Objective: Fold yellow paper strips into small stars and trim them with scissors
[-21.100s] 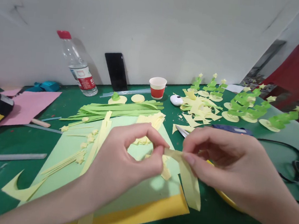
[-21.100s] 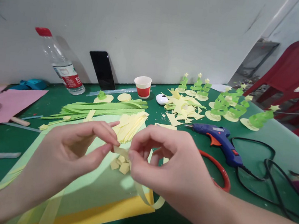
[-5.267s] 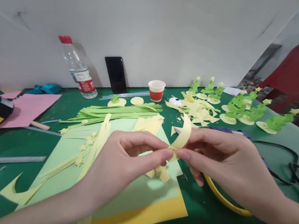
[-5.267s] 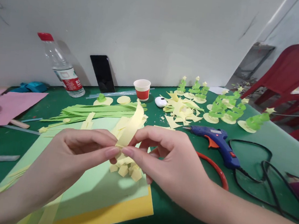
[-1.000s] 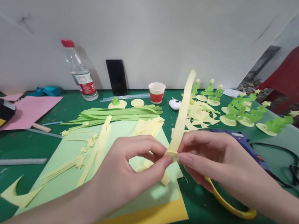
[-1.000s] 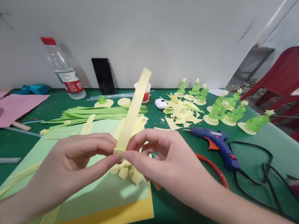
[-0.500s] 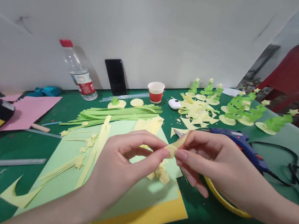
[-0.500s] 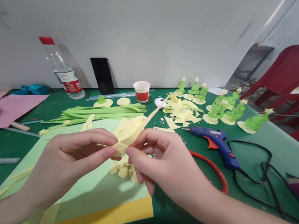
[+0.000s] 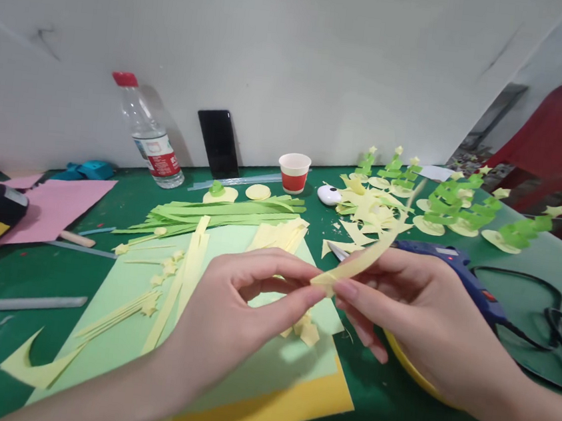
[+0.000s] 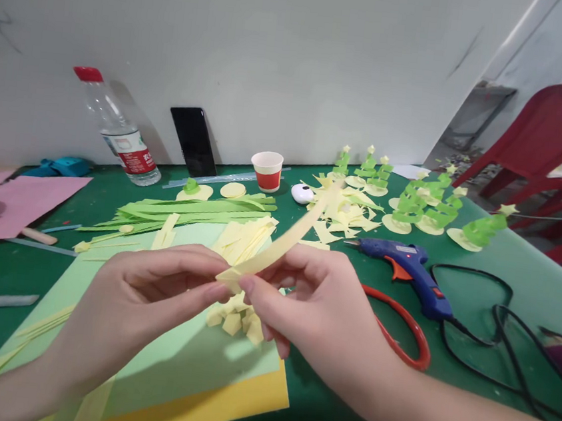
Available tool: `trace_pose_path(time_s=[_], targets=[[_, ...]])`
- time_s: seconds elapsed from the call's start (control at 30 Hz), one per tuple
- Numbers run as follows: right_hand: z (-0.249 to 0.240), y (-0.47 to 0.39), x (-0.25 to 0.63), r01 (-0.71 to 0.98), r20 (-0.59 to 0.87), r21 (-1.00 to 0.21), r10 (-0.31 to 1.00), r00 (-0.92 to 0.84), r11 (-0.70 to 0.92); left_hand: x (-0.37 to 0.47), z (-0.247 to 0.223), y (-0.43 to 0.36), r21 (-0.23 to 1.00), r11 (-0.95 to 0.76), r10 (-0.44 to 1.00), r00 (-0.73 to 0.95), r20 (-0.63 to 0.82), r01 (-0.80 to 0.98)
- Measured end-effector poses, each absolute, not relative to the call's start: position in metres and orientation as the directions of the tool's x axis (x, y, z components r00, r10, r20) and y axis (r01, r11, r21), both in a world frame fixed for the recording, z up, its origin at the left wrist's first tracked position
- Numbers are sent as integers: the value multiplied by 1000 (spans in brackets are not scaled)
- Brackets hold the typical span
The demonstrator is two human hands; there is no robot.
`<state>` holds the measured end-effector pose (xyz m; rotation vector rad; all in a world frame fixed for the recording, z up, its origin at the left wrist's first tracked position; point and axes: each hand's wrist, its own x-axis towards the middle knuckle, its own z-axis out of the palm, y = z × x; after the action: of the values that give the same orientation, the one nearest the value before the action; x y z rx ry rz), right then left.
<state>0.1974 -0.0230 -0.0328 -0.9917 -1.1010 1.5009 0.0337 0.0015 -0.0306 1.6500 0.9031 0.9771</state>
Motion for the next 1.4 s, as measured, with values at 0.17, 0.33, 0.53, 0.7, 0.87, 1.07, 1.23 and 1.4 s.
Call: trace_pose_path(time_s=[0.17,0.33,0.53,0.7,0.87,1.07,1.23,1.4], targets=[[-34,-23,199,-279,-140,-940,966,-216,-198,33,-35,1,772,-550,776,536,332,319],[-34,-25,198,-209,-137,-959,960,-245,-190,31,-36,-1,679,-659,692,615,379,323],[-39,-23,194,109,285,-952,958,-27,286,31,-36,-1,745,-586,736,594,325,319],[-44,-25,199,415,556,-719,820,-138,557,31,-33,0,792,-522,768,577,276,316],[-46,-24,199,596,717,-386,635,-286,704,31,-31,-1,835,-442,812,542,217,328],[-52,-22,203,684,734,3,463,-497,730,32,-30,-2,909,-276,862,498,91,312],[-49,-22,210,624,657,15,463,-595,781,32,-34,-2,972,-86,844,535,-47,221],[-47,-19,205,666,681,-330,657,-323,669,29,-36,2,941,-232,881,463,95,248]])
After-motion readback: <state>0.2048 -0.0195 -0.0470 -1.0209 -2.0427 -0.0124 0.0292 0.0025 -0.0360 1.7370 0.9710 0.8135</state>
